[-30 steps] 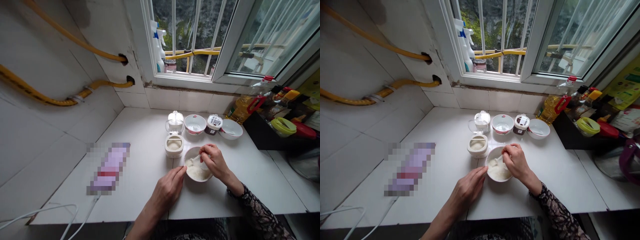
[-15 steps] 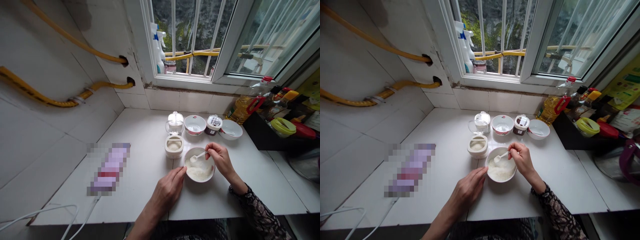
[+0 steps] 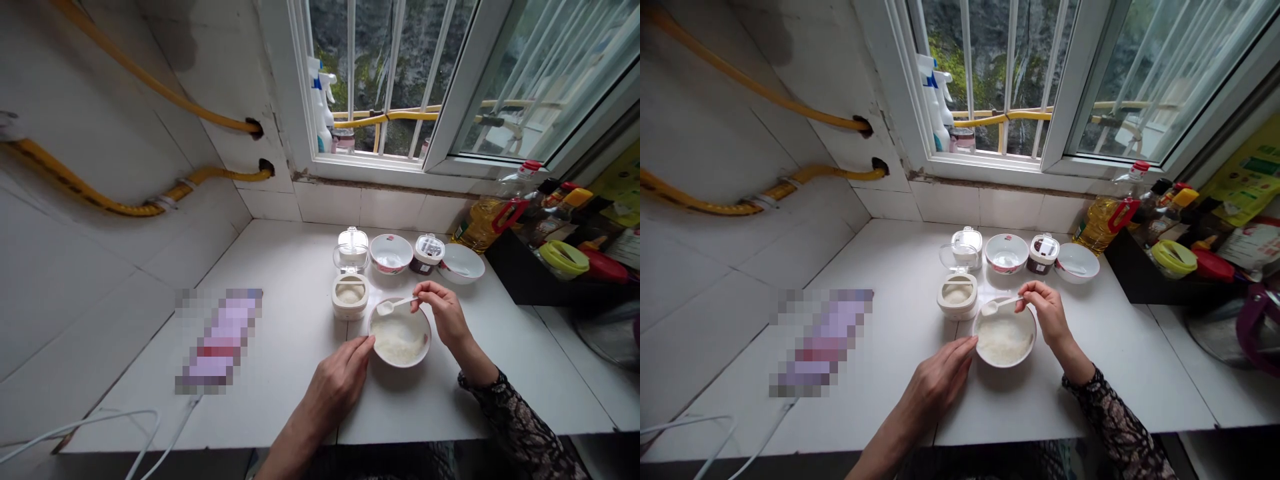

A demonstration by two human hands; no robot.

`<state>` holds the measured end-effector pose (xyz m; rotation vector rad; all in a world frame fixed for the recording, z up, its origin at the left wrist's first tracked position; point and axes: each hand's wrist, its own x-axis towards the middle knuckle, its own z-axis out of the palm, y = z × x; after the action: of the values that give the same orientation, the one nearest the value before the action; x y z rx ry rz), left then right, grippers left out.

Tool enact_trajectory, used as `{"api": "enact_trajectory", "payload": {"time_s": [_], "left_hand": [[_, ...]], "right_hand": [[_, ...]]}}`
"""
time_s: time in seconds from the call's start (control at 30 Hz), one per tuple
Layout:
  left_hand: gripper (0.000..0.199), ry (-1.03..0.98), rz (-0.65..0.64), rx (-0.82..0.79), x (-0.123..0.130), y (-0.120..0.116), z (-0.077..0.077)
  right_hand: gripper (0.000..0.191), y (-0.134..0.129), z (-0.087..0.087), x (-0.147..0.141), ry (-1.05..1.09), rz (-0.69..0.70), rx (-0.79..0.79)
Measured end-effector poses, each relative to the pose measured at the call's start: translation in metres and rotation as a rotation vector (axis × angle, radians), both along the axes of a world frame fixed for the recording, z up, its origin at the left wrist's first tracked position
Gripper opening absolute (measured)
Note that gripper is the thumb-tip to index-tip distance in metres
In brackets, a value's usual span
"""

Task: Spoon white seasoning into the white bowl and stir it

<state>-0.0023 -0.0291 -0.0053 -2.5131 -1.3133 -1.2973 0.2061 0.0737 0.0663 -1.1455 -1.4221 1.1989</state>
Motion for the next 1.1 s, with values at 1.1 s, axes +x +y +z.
{"api": "enact_trajectory", "payload": {"time_s": [1.1], "left_hand": [[0.043,-0.007,0.009,-0.018,0.001,0.000,0.001]], "right_hand": [[0.019,-0.012,-0.016,-0.007,-0.561,0.122,0.584]]}}
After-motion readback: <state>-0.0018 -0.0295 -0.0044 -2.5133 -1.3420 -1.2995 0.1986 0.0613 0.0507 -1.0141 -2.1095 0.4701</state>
